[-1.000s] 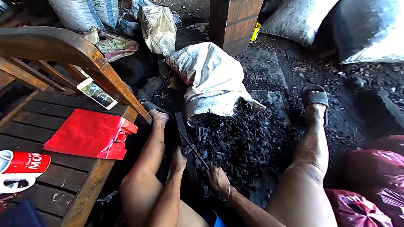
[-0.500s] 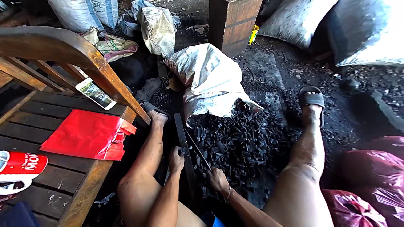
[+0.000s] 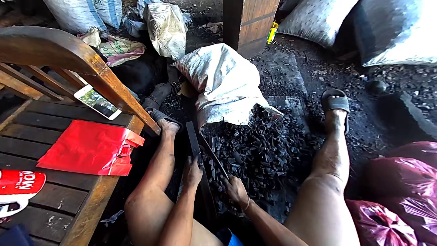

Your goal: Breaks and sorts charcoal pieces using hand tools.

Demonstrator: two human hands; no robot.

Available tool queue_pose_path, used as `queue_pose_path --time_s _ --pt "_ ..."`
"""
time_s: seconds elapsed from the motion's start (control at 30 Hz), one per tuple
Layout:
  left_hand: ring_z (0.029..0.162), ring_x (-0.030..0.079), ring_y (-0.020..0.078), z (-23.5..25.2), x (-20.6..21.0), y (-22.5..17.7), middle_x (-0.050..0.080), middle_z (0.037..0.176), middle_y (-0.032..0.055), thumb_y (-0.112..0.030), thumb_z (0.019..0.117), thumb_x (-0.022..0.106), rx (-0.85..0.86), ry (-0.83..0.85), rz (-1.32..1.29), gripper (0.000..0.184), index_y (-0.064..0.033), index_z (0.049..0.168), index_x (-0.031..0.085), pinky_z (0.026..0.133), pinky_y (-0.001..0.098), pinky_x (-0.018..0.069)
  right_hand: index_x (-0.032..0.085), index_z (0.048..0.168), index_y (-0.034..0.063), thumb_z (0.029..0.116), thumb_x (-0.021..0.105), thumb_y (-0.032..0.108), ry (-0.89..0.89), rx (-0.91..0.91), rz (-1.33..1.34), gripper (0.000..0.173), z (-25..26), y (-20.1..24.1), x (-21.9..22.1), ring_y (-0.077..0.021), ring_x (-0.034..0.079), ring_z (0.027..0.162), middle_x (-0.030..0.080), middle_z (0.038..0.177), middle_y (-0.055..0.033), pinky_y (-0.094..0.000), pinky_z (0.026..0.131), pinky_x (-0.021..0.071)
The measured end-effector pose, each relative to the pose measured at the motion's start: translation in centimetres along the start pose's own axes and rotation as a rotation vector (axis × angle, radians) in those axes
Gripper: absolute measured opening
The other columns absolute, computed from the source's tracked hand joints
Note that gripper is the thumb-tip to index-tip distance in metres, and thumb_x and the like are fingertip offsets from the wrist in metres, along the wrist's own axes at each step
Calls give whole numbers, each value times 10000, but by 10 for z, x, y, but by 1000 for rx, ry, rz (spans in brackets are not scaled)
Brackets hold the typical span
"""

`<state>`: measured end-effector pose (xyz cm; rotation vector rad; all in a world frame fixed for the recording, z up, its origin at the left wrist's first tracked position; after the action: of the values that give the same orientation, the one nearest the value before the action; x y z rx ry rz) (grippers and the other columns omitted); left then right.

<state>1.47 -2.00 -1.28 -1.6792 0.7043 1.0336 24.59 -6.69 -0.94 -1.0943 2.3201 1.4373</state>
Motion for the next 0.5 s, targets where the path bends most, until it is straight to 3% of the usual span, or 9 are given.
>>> queue_pose_path --time_s 0.07,0.17,0.23,0.3,0.37,0.43,0.5 --pt "1212 626 294 1 4 -13 594 1375 168 -293 871 756 36 23 11 458 -166 1304 678 1032 460 534 724 997 162 1027 405 639 -64 8 53 575 2 -1 -14 -222 685 775 689 805 -53 -496 743 563" --pt "1242 619 266 6 -5 -38 596 1406 126 -373 913 718 110 55 -26 478 -190 1349 650 1053 457 523 714 945 143 1026 418 632 -133 34 106 578 2 -2 -38 -224 665 725 664 755 -55 -491 706 551" --pt "1181 654 251 2 -7 -49 641 1343 75 -486 950 604 112 101 127 420 -206 1250 693 975 484 561 718 934 139 1026 423 630 -172 45 144 580 2 -5 -49 -221 656 709 655 737 -52 -491 694 546" --pt "1147 670 291 -9 -5 -58 671 1302 92 -639 918 553 31 236 278 587 -169 1234 703 930 539 559 719 918 146 1027 429 623 -205 48 189 569 5 -9 -54 -207 648 675 648 710 -41 -480 663 544" --pt "1121 677 344 -24 7 -58 655 1317 154 -752 811 594 -45 358 396 801 -108 1281 677 897 567 563 713 909 156 1030 431 609 -215 55 218 547 8 -11 -55 -202 643 662 643 701 -34 -475 651 538" --pt "1119 673 356 -31 17 -58 607 1374 172 -634 815 659 -71 392 452 748 -107 1345 634 883 565 569 717 925 153 1027 437 614 -207 69 224 549 8 -11 -56 -210 649 682 650 719 -41 -483 668 541" --pt "1118 676 334 -29 16 -53 655 1315 131 -493 808 684 -109 370 399 593 -152 1293 672 875 576 563 719 931 150 1023 448 622 -197 70 219 552 7 -12 -54 -209 651 686 653 725 -40 -480 671 543"
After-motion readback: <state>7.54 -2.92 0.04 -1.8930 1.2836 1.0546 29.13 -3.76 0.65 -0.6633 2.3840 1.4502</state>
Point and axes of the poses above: each hand's wrist, its own z-axis towards the middle knuckle, its own x-axis out of the palm, y = z × x, the point moved 3 cm from there along z, towards the middle knuckle
